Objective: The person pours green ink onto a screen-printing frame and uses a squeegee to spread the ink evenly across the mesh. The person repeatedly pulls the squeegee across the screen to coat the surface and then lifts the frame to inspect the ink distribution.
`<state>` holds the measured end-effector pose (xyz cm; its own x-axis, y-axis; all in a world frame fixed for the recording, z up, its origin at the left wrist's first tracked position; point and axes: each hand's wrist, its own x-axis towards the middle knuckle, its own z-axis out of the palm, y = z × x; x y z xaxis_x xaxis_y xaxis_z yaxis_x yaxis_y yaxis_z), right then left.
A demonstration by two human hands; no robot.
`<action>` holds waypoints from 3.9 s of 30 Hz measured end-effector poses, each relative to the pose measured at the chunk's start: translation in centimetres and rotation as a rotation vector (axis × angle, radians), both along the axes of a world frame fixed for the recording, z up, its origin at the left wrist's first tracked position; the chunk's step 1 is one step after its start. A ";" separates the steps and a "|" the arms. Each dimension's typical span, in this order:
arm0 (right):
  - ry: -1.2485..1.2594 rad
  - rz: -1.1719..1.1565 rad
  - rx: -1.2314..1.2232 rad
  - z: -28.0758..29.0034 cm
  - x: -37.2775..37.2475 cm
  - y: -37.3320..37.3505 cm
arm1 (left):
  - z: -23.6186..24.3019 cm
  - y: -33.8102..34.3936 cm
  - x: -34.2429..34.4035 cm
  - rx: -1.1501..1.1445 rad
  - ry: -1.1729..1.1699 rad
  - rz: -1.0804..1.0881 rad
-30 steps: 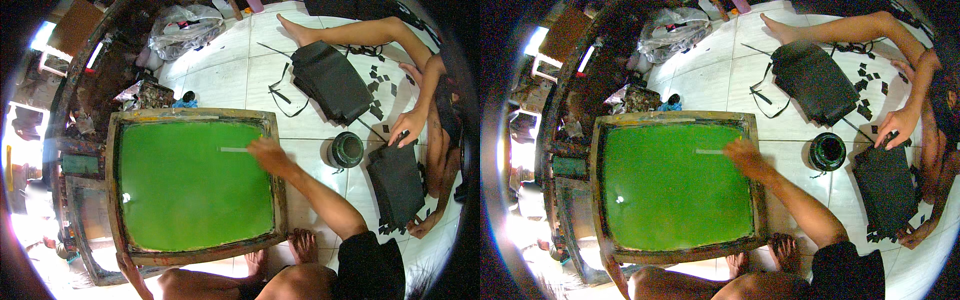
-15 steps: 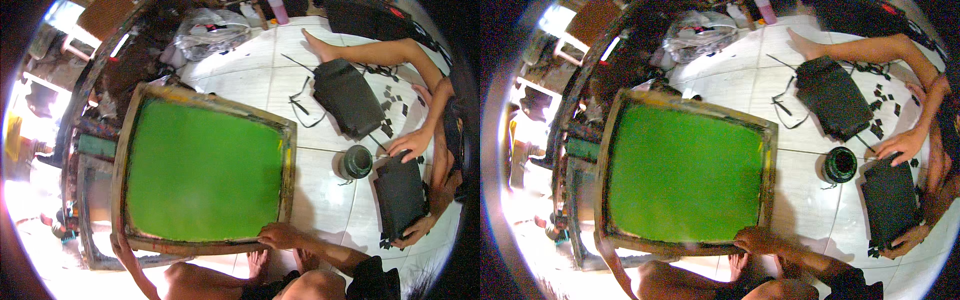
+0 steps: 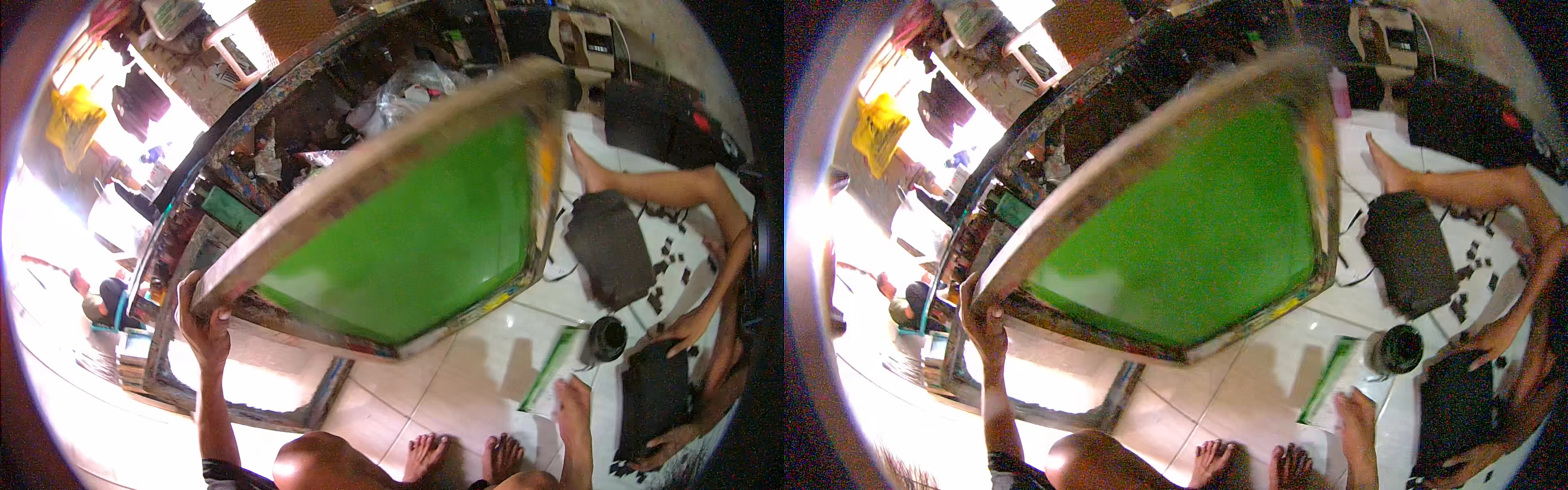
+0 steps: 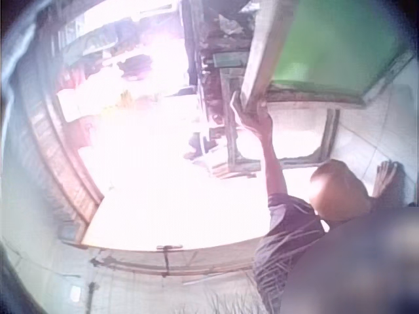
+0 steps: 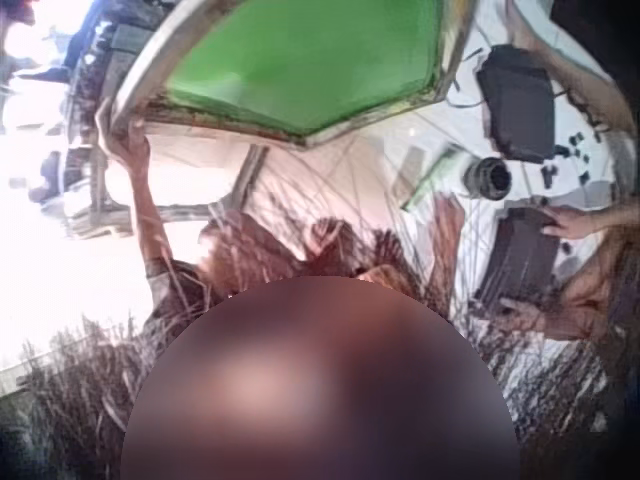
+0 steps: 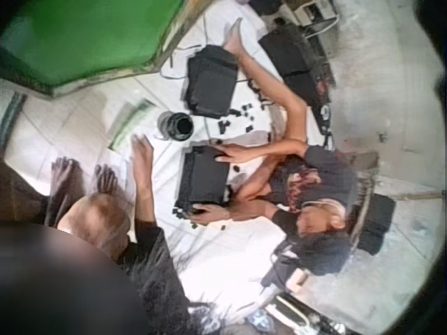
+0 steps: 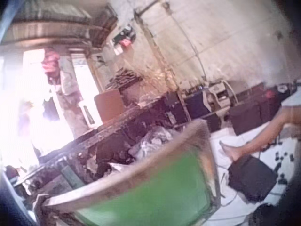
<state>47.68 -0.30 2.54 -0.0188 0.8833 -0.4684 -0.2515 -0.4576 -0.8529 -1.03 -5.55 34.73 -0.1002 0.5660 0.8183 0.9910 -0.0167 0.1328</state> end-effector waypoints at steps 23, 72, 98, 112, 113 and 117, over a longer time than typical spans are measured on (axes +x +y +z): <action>-1.364 0.958 1.202 2.5 -25.9 29.2 | -40.8 -16.6 5.4 -0.823 -0.307 -0.469; -1.161 1.523 1.004 -0.9 -7.1 0.6 | -43.5 -16.8 6.9 -0.697 -0.401 -0.303; -1.482 1.371 1.104 -1.5 -2.4 9.9 | -44.6 -16.6 6.6 -0.672 -0.383 -0.412; -0.355 0.436 0.032 3.7 9.1 -2.3 | -37.8 -16.5 1.9 -1.226 -0.629 -0.048; -0.260 0.158 0.123 4.8 10.3 -1.2 | -34.6 -15.1 0.5 -1.250 -0.564 -0.065; -0.028 -0.328 0.427 11.9 14.2 1.1 | -20.3 -7.2 -3.6 -0.929 -0.500 -0.021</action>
<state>61.89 0.80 14.48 0.2972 0.9528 -0.0626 -0.2974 0.0301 -0.9543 -4.65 -12.80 14.42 -0.2892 0.9547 -0.0698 0.8207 0.2848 0.4953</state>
